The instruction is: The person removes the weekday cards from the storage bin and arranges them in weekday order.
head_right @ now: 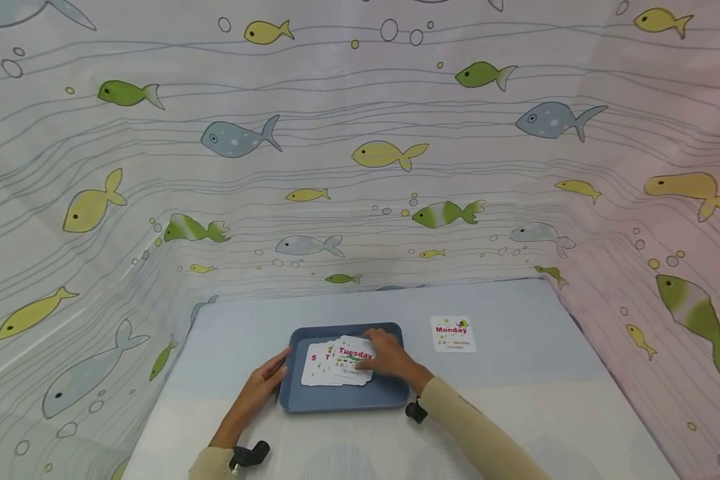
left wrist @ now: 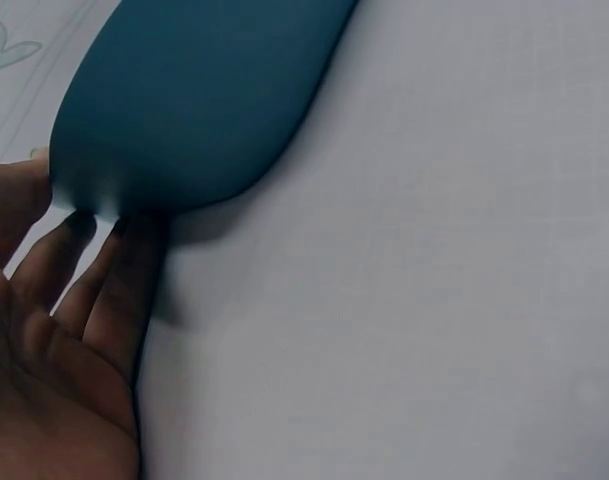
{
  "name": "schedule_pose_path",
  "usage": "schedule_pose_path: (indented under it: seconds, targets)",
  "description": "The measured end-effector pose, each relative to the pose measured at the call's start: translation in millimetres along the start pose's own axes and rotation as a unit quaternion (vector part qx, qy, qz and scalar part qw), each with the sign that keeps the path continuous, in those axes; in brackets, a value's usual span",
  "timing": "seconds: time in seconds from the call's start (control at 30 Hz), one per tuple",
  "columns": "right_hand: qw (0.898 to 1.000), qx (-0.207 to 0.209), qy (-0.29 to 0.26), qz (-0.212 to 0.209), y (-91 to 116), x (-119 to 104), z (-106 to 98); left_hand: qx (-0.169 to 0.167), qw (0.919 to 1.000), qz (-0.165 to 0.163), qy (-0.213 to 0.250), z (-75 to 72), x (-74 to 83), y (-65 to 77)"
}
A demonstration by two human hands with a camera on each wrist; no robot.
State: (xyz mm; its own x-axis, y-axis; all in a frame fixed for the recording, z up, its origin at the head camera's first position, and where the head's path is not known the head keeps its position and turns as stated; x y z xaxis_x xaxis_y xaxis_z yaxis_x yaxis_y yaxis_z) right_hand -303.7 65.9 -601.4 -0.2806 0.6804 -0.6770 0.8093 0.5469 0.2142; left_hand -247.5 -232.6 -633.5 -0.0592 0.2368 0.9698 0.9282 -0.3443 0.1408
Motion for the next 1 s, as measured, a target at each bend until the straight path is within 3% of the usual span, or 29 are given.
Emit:
schedule_pose_path:
  seconds: [0.2, 0.43, 0.63, 1.0]
  targets:
    - [0.999, -0.002, 0.053, 0.01, -6, -1, 5, 0.003, 0.9997, -0.004, -0.022, 0.0, -0.6, -1.3]
    - [0.995, 0.0, 0.091, 0.029, -9, -2, 10, 0.001, 0.9999, -0.01, -0.01, -1.7, -2.3, -0.2]
    - [0.99, 0.0, 0.141, 0.021, -7, -5, 13, -0.003, 0.9999, -0.01, -0.002, -1.1, -3.9, 0.7]
    - [0.987, 0.017, 0.162, 0.005, -3, -9, 13, -0.006, 1.0, -0.006, 0.002, -0.6, -2.8, -0.8]
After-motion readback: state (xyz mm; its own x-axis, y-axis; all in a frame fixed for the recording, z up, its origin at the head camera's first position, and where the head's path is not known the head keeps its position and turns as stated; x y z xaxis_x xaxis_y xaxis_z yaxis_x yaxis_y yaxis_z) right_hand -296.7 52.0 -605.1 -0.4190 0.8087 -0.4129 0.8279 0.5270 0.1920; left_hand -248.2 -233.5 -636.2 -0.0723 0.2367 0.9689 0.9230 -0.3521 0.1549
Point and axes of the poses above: each hand's wrist, its own y-axis away from the middle knuckle, its own z-axis out of the palm, x = y × z, the point moved 6 cm from there along -y, towards the middle knuckle, and after that the axes turned 13 degrees about -x, right-handed, at the moved point
